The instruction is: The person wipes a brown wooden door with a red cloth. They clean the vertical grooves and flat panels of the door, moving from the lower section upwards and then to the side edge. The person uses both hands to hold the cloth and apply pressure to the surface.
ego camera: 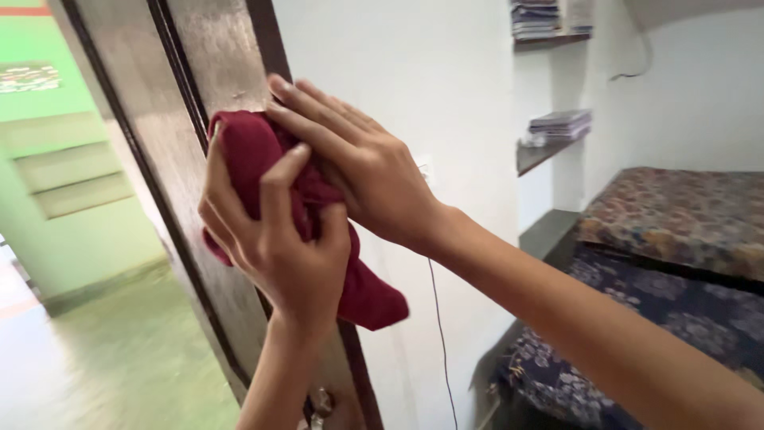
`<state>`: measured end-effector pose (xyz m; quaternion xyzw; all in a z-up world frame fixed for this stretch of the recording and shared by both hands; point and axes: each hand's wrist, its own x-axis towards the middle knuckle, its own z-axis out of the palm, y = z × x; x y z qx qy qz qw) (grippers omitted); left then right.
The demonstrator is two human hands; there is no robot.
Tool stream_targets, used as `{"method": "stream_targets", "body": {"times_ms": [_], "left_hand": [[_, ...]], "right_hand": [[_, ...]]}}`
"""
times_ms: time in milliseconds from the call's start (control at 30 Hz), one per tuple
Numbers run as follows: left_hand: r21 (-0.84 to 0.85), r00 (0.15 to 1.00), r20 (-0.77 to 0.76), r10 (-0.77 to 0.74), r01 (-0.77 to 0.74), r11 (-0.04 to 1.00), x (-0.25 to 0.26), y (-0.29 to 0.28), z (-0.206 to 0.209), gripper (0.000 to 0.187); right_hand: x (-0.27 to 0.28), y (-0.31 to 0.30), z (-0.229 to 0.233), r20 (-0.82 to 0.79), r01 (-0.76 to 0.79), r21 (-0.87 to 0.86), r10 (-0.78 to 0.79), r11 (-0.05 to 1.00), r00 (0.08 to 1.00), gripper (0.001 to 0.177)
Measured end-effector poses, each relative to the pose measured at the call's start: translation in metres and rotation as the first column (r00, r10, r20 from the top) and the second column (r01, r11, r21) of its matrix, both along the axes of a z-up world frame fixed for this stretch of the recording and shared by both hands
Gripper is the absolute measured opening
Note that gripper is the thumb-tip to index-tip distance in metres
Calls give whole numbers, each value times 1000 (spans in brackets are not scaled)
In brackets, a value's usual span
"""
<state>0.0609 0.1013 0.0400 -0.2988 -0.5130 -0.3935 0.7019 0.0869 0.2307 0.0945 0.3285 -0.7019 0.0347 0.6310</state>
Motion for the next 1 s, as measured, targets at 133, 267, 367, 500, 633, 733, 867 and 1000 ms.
{"method": "stream_targets", "body": {"times_ms": [133, 267, 367, 500, 633, 733, 867, 1000], "left_hand": [[-149, 911, -20, 412, -410, 900, 15, 2, 16, 39], [-196, 752, -74, 655, -655, 730, 20, 5, 59, 41], [-174, 673, -77, 736, -736, 654, 17, 13, 92, 41], [-128, 580, -150, 801, -814, 566, 18, 17, 82, 34], [-208, 588, -185, 788, -807, 553, 28, 16, 45, 28], [-229, 527, -213, 823, -846, 482, 31, 17, 42, 28], [-226, 590, -221, 776, -805, 548, 24, 14, 77, 26], [-173, 528, -191, 827, -848, 502, 21, 28, 100, 23]], "right_hand": [[-8, 21, 2, 56, -105, -3, 105, 994, 993, 51], [-22, 24, 28, 181, -333, -159, 359, 929, 915, 53], [-30, 14, 40, 211, -488, -371, 583, 790, 785, 49], [-31, 5, 21, 188, -655, -502, 811, 565, 554, 50], [-33, 12, -12, 191, -729, -389, 824, 563, 534, 45], [-39, 13, -8, 205, -689, -414, 798, 595, 567, 42], [-41, 5, 13, 155, -613, -470, 743, 635, 651, 42], [-46, 7, 41, 43, -682, -413, 761, 603, 647, 39]]}}
